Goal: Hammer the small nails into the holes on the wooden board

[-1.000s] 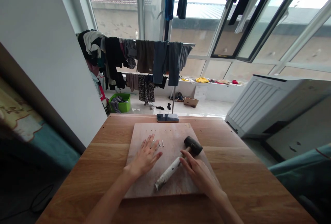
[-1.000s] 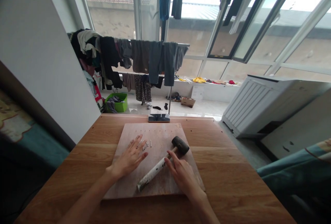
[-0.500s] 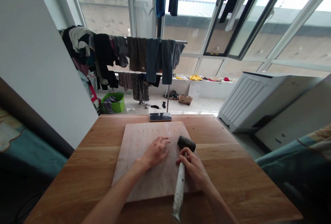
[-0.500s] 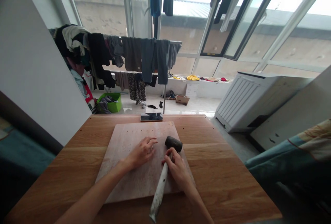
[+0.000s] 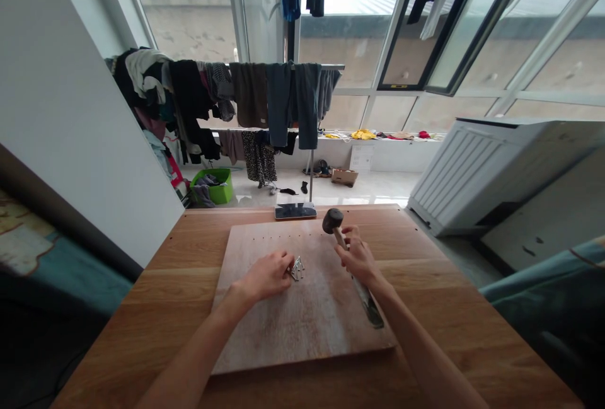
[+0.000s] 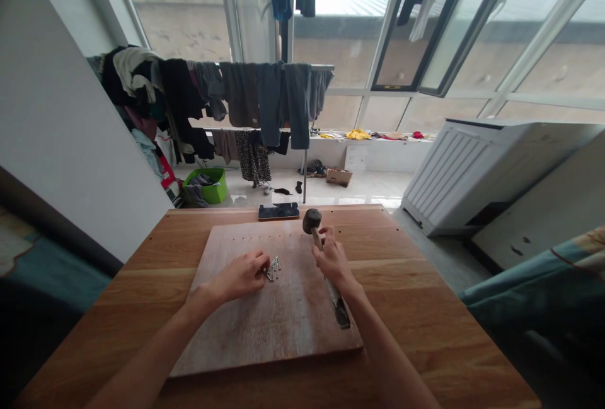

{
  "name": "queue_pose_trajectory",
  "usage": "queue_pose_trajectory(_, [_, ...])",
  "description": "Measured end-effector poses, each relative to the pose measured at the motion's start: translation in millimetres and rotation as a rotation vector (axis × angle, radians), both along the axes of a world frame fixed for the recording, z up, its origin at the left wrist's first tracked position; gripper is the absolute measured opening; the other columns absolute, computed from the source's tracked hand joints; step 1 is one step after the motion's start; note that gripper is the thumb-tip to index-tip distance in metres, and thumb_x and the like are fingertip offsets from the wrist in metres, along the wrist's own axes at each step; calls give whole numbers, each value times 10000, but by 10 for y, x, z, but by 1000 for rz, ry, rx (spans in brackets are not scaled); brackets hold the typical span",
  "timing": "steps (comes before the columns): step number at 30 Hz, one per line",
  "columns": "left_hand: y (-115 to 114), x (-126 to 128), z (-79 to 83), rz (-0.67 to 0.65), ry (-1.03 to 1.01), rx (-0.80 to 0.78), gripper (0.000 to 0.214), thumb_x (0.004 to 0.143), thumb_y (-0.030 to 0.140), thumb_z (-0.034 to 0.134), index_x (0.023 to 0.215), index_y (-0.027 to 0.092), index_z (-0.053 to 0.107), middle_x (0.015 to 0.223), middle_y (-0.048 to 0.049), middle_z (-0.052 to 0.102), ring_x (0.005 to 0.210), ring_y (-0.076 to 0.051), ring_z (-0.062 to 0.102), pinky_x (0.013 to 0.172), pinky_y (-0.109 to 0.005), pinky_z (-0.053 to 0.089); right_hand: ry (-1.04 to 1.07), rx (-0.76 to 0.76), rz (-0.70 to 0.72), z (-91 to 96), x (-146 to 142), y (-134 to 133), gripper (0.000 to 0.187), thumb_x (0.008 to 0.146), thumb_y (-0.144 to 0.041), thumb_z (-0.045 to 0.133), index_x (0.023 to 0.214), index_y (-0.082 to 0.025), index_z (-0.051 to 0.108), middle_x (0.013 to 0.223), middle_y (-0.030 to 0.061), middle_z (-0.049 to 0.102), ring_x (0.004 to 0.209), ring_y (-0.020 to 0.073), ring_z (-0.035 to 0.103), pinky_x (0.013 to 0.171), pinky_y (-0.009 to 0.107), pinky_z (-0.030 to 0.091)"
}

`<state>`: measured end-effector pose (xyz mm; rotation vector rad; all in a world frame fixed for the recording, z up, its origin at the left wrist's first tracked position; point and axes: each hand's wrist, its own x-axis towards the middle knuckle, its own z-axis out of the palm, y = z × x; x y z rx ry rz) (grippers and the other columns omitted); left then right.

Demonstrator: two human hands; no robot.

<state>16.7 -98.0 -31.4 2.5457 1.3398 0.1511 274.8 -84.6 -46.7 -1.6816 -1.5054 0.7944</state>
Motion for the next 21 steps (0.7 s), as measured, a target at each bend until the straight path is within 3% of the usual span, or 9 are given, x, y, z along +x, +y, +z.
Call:
queue_pose_trajectory(6, [9, 16, 72, -10, 67, -21, 164, 804, 108, 541, 869, 222, 639, 955, -44, 671, 842, -213, 662, 695, -289, 453, -31, -56, 63, -91, -35, 170, 284, 832, -242, 554, 1111, -208, 513, 723, -24, 664, 434, 119, 572, 477, 231, 467])
queue_pose_trajectory(12, [30, -11, 55, 18, 61, -51, 103, 804, 145, 561, 815, 215, 636, 937, -41, 667, 800, -204, 650, 654, -285, 424, 80, -179, 68, -96, -11, 196, 246, 914, -319, 493, 1109, -191, 575, 591, -53, 571, 434, 131, 574, 420, 210, 450])
queue_pose_trajectory(17, [63, -39, 0, 23, 14, -98, 80, 778, 148, 587, 780, 216, 630, 897, -20, 667, 793, -172, 638, 659, -254, 420, 134, -90, 87, 9, -41, 105, 321, 915, -397, 473, 1147, -207, 588, 611, -60, 532, 419, 126, 560, 368, 203, 439])
queue_pose_trajectory(21, [80, -57, -28, 24, -21, -126, 74, 761, 154, 590, 773, 215, 632, 889, -14, 668, 776, -163, 629, 657, -246, 418, 61, 9, 84, 61, -85, 11, 404, 940, -454, 430, 1229, -209, 568, 606, -49, 552, 391, 146, 554, 372, 231, 439])
